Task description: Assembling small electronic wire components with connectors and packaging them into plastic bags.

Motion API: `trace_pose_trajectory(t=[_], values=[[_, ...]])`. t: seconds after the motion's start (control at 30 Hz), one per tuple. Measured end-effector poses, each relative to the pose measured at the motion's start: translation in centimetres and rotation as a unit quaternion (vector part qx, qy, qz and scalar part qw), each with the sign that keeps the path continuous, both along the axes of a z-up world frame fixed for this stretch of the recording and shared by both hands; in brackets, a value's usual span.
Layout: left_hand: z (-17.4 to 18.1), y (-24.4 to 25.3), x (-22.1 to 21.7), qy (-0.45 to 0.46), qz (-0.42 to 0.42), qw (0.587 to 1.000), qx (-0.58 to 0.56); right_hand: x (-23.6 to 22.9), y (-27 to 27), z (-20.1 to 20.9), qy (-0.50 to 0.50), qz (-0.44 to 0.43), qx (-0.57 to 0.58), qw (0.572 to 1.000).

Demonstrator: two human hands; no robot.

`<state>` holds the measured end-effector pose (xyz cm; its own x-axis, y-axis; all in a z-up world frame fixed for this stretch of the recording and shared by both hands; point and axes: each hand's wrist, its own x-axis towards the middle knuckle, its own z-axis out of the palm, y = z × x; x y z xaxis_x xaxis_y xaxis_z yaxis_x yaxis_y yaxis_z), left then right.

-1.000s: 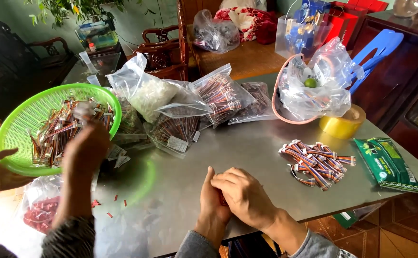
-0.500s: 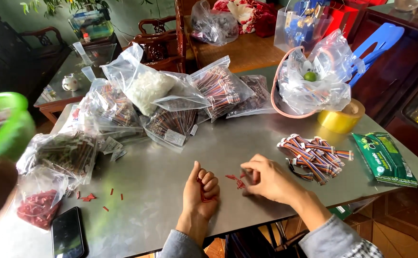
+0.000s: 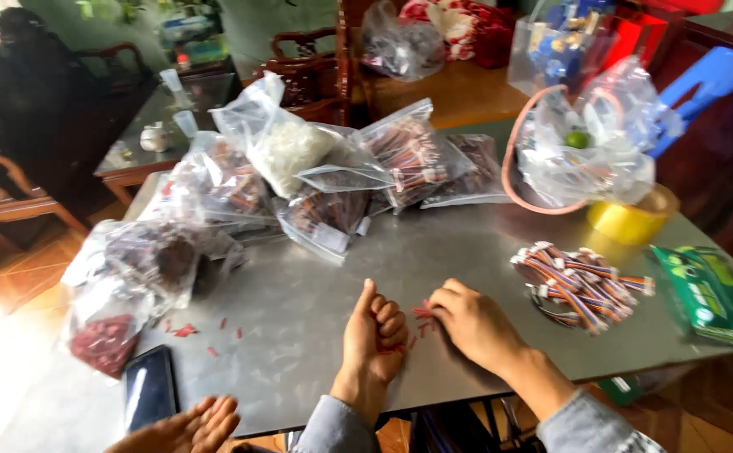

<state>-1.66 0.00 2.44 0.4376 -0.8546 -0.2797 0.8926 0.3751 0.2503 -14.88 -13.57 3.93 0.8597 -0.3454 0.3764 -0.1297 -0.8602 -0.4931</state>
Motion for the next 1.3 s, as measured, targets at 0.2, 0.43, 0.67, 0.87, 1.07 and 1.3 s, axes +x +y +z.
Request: trace_pose_trajectory(t=[0.2, 0.43, 0.67, 0.87, 1.07, 1.3], values=[[2.2, 4.1, 0.6, -0.013, 0.038, 0.999, 0.027, -0.9, -0.9, 0.0, -0.145, -0.093, -0.003, 0.985], [2.6, 9.9, 2.4, -0.033, 0.087, 0.995, 0.031, -0.3, -0.7, -0.8, -0.128, -0.1, -0.029, 0.986], [3.1, 14.2, 3.3, -0.112, 0.102, 0.984, 0.09, 1.7, 3.2, 2.9, -0.173, -0.069, -0.024, 0.982], [1.0, 12.3, 1.5, -0.112, 0.01, 0.994, -0.005, 13.9, 13.4, 11.2, -0.088, 0.207, 0.101, 0.969], [-3.4, 10.7, 2.7, -0.036, 0.023, 0.998, 0.054, 26.6, 21.7, 11.9, 0.091, 0.265, 0.182, 0.942], [0.7, 30.0, 28.3, 0.262, -0.043, 0.964, -0.001, 36.9, 25.2, 5.7, 0.098, 0.291, 0.224, 0.925]])
